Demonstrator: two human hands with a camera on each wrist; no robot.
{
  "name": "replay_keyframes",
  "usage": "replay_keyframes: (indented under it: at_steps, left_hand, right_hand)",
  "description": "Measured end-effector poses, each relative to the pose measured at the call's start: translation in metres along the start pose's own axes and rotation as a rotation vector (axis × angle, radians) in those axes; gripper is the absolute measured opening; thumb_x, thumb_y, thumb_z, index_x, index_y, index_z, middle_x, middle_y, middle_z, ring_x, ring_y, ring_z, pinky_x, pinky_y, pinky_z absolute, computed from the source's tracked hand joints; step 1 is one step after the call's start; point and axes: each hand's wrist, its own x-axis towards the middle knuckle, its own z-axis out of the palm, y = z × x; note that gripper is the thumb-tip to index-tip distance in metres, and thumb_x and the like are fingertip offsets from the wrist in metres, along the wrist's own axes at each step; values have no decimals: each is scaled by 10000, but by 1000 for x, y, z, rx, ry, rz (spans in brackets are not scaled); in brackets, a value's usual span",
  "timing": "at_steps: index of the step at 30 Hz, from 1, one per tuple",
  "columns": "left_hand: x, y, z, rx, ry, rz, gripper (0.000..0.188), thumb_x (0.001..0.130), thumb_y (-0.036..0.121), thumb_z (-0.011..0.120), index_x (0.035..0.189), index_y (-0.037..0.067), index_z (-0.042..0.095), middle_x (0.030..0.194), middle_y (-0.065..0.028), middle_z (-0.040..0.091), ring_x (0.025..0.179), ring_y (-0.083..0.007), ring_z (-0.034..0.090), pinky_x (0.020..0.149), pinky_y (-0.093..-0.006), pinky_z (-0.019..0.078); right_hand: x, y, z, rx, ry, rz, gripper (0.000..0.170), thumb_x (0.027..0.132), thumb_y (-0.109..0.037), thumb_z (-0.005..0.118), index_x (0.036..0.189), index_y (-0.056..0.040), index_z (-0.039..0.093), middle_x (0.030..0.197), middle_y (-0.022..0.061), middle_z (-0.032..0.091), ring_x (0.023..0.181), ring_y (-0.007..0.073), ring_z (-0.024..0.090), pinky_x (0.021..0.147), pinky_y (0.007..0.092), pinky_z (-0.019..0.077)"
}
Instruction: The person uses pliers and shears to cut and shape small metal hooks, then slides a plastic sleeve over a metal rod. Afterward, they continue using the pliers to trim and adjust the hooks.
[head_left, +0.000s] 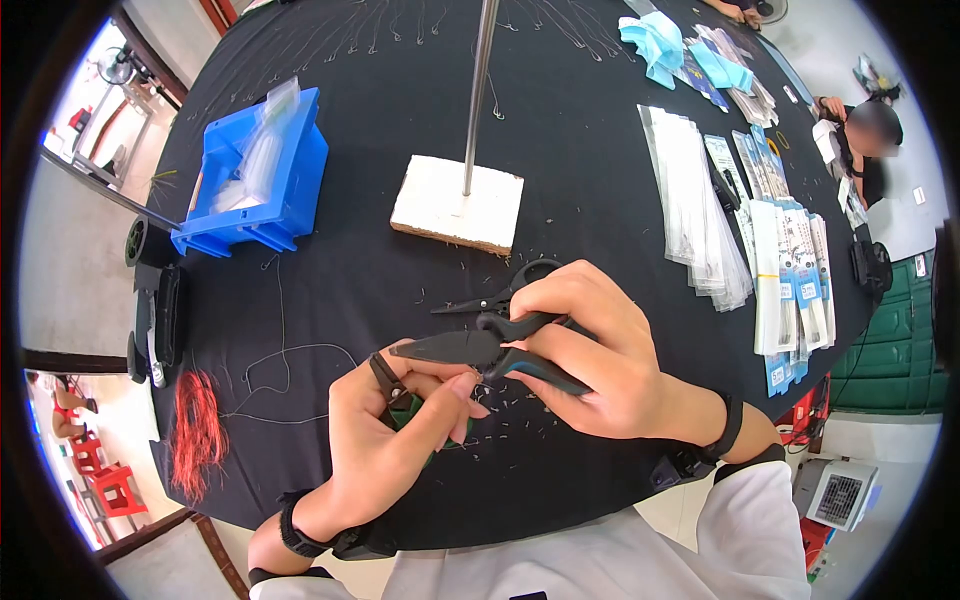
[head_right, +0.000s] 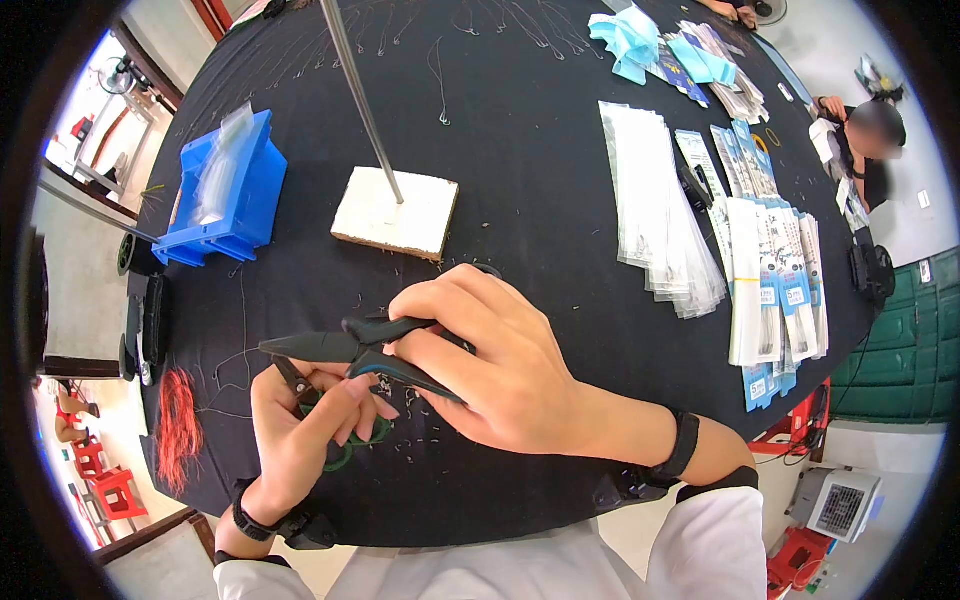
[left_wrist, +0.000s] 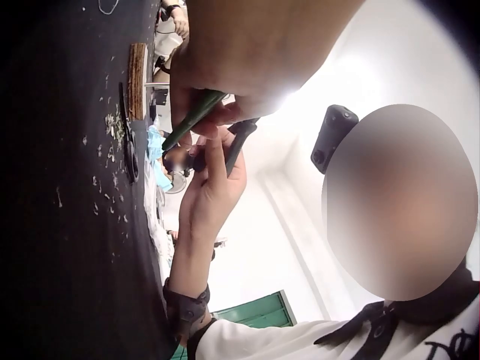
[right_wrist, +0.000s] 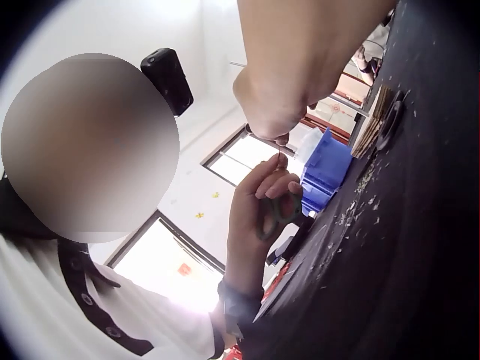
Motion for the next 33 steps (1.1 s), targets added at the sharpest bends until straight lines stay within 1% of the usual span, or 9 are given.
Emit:
replay_keyframes:
  at_steps: [7,10,12,13,16,22,25,28,33]
  left_hand:
    - [1,-3,-1,-104,-56,-31,68,864,-14,569,903,-58,603,638,-41,585,552,-63,532,595,-264,530]
    - [0,-1,2,-114,14,13,59,869,-18,552,876,-63,590,631,-40,568,554,-66,523,611,-277,538]
    - [1,-3,-1,-89,67,90,66,874,-18,537,869,-66,582,622,-39,554,550,-69,516,623,-289,541]
    - [1,-3,-4,-75,97,129,70,876,-18,529,866,-68,577,617,-38,547,549,-71,512,629,-294,543]
    - [2,3,1,-73,222,168,120,882,25,490,852,-72,554,519,-24,448,490,-100,466,605,-325,527]
    - [1,1,-5,-170,225,197,88,881,-22,497,883,-71,570,579,-34,520,530,-73,492,655,-324,551]
    - [1,-2,-6,-179,235,238,87,879,-23,502,882,-74,573,588,-41,538,530,-75,511,611,-287,535]
    - [0,4,-1,32,281,214,94,890,-2,464,867,-58,536,528,-23,454,499,-93,465,612,-322,524]
    - [-4,4,-1,243,289,299,81,887,-35,452,870,-61,527,563,-55,509,509,-81,482,575,-258,489]
  right_hand:
    - [0,2,-1,-7,-21,-12,224,626,-39,710,811,-4,590,937,84,552,805,260,537,637,340,423]
    - [1,1,-2,-51,-54,-3,187,623,-8,717,752,29,587,990,148,584,827,308,562,692,362,456]
    - [3,-4,-3,-47,-57,111,185,672,-20,692,810,39,584,1083,169,576,925,337,552,783,389,449]
    - [1,-3,-3,-43,-66,165,213,704,-66,711,877,15,617,1138,121,554,990,310,540,799,384,424]
    - [-5,-7,-2,-104,-108,217,226,710,-69,706,899,22,622,1139,122,555,985,309,542,800,389,421]
    - [-11,-13,1,-138,-140,219,263,685,-70,709,916,20,622,1153,146,540,1013,321,529,828,414,409]
    - [-12,-15,2,-138,-157,216,264,686,-63,704,923,16,621,1157,148,536,1025,326,523,831,420,410]
    - [-14,-16,3,-104,-172,228,255,694,-64,703,922,14,621,1140,144,542,1009,322,530,822,413,415]
    - [-15,-19,3,-2,-178,253,237,711,-73,705,915,14,620,1085,136,559,953,305,552,795,386,427]
